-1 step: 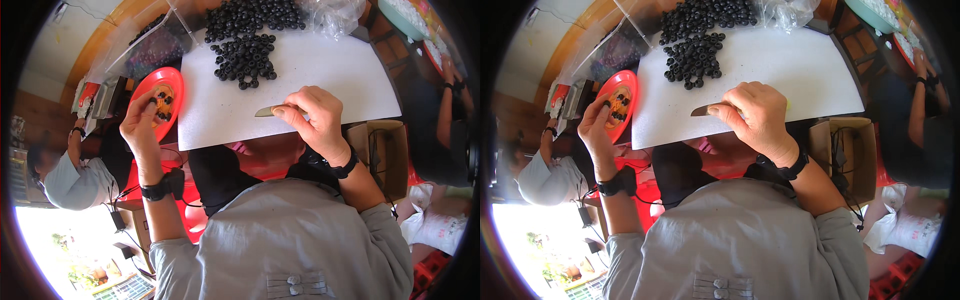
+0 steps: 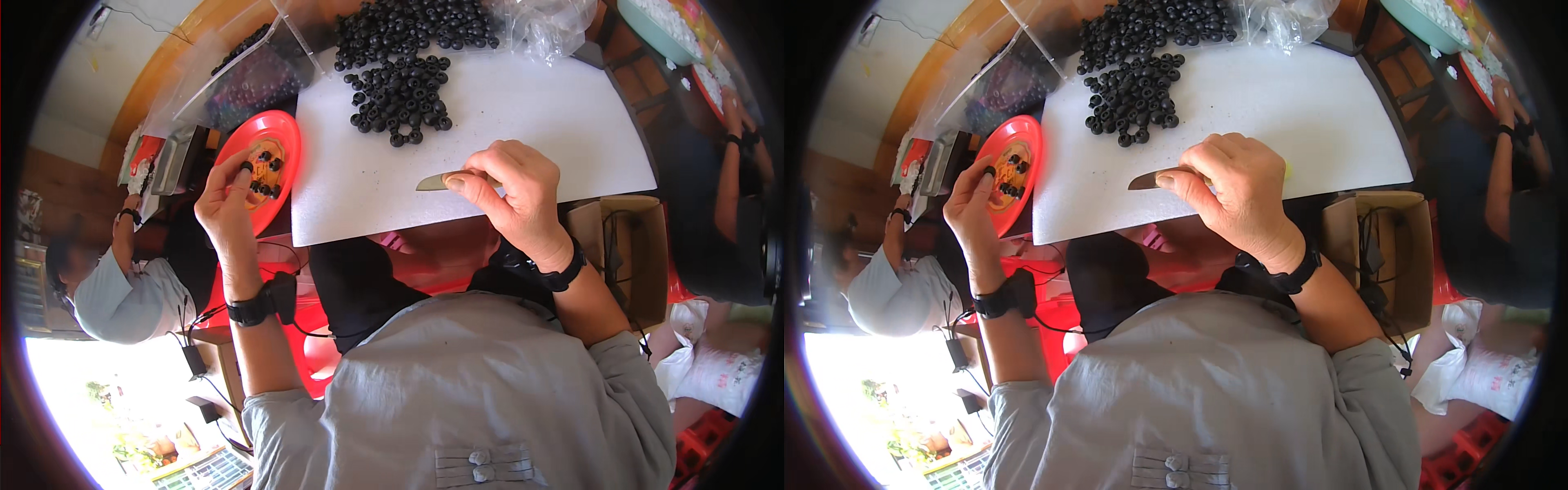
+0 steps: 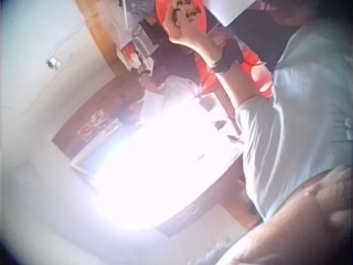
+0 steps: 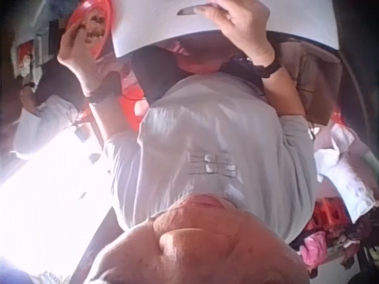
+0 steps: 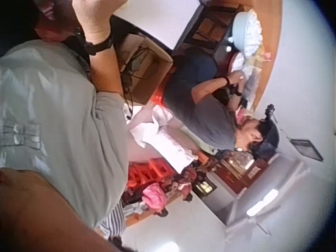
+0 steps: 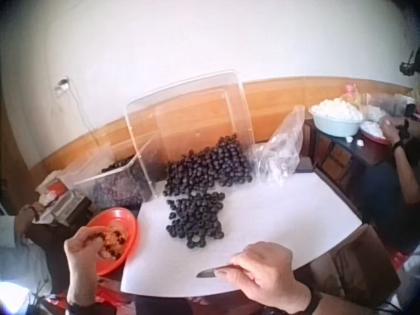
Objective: Processing and sorting small black component materials using a small blade or scraper.
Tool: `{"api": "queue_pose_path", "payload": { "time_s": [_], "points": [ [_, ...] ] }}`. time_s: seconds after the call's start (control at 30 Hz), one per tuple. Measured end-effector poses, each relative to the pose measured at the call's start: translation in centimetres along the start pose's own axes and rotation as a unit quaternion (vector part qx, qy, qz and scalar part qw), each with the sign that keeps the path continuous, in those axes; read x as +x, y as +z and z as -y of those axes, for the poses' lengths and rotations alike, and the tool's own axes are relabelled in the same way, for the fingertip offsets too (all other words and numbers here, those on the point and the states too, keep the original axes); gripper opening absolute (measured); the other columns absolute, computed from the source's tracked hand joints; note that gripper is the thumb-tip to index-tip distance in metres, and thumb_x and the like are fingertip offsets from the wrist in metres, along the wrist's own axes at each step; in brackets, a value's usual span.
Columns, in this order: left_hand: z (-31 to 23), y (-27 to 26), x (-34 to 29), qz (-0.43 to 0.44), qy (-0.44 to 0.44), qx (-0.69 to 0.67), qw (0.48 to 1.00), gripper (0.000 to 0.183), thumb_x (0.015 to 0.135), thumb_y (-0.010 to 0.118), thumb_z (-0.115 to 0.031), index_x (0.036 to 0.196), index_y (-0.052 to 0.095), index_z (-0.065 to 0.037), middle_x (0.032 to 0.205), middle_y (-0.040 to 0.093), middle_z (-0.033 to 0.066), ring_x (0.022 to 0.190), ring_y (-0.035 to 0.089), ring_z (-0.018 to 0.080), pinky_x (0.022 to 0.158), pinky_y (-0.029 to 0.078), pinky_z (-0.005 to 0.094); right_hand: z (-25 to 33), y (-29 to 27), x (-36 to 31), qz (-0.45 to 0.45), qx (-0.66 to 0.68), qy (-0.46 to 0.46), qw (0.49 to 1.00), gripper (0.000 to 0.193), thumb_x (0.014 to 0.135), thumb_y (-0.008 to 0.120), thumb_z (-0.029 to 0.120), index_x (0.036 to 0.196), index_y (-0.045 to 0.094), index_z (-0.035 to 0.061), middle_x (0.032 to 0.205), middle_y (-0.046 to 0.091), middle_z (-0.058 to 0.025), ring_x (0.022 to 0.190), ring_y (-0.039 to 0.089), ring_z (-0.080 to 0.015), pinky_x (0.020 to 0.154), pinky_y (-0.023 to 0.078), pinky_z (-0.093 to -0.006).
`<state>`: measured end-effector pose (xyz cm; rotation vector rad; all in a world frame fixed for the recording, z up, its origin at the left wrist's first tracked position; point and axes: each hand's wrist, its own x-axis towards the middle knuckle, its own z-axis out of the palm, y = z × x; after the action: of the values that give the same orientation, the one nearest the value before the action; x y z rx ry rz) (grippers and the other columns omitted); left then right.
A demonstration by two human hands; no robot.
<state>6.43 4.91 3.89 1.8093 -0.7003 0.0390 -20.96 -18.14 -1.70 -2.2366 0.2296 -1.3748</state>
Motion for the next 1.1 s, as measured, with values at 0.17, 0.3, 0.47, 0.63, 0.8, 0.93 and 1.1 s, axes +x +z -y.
{"api": "queue_pose_path", "payload": {
  "time_s": [0.17,0.3,0.47,0.63,0.8,0.93,1.1],
  "points": [
    [0.7,2.8,0.3,0.024,0.306,0.321,0.896,0.024,0.085,0.076,-0.001,0.108,0.079,-0.006,0.105,0.071,0.0074,0.103,0.064,0.0254,0.092,0.052,0.0378,0.1,-0.1,0.1,0.005,-0.018,-0.007,1.0,0.027,0.08,0.089,0.022,0.077,0.065,0.0092,0.067,0.062,-0.0026,0.059,0.06,-0.0238,0.053,0.044,-0.0371],
    [-2.3,8.8,-2.0,0.146,0.283,0.179,0.931,0.025,0.081,0.081,-0.001,0.106,0.078,-0.005,0.097,0.069,0.0093,0.095,0.064,0.0269,0.08,0.053,0.0381,0.4,-0.2,0.0,0.004,-0.022,-0.005,1.0,0.028,0.079,0.089,0.023,0.077,0.065,0.01,0.068,0.062,-0.0028,0.06,0.06,-0.0243,0.054,0.045,-0.038],
    [-3.6,13.3,-2.5,0.18,0.341,0.197,0.901,0.02,0.084,0.078,-0.004,0.104,0.076,-0.005,0.09,0.063,0.0116,0.09,0.062,0.029,0.077,0.052,0.042,0.5,-0.2,0.0,0.009,-0.039,-0.024,0.999,0.028,0.079,0.089,0.023,0.079,0.064,0.0106,0.069,0.062,-0.0029,0.061,0.061,-0.0248,0.055,0.046,-0.0387],
    [-2.5,12.2,-1.3,0.24,0.337,0.161,0.896,0.022,0.085,0.07,0.002,0.105,0.076,-0.005,0.093,0.065,0.0087,0.094,0.061,0.0256,0.075,0.052,0.0371,0.4,-0.4,-0.2,0.013,-0.051,-0.035,0.998,0.028,0.078,0.09,0.023,0.081,0.064,0.0109,0.07,0.061,-0.0023,0.062,0.06,-0.0247,0.056,0.045,-0.039],
    [-2.8,10.8,-2.2,0.224,0.213,0.073,0.948,0.02,0.086,0.069,0.004,0.103,0.076,-0.003,0.097,0.067,0.0048,0.092,0.063,0.018,0.075,0.051,0.0306,0.3,-0.4,-0.2,0.01,-0.066,-0.047,0.997,0.029,0.078,0.09,0.023,0.08,0.064,0.0107,0.069,0.059,-0.002,0.062,0.058,-0.0245,0.056,0.043,-0.0389],
    [-2.4,11.6,-2.5,0.17,0.205,0.079,0.961,0.012,0.086,0.077,-0.003,0.098,0.076,-0.002,0.091,0.067,0.0057,0.083,0.064,0.0178,0.073,0.051,0.0309,0.6,-0.3,0.1,-0.003,-0.049,-0.049,0.998,0.025,0.08,0.088,0.016,0.077,0.064,0.0092,0.065,0.056,-0.0017,0.059,0.053,-0.0217,0.055,0.04,-0.0359],
    [-2.3,13.5,-2.6,0.159,0.235,0.132,0.95,0.013,0.081,0.082,-0.011,0.088,0.073,-0.004,0.089,0.067,0.0108,0.091,0.063,0.0318,0.076,0.053,0.0452,0.5,-0.3,-0.2,0.01,-0.071,-0.05,0.996,0.029,0.078,0.09,0.022,0.08,0.064,0.0107,0.07,0.06,-0.0019,0.062,0.059,-0.0243,0.056,0.044,-0.0388]
  ]
}}
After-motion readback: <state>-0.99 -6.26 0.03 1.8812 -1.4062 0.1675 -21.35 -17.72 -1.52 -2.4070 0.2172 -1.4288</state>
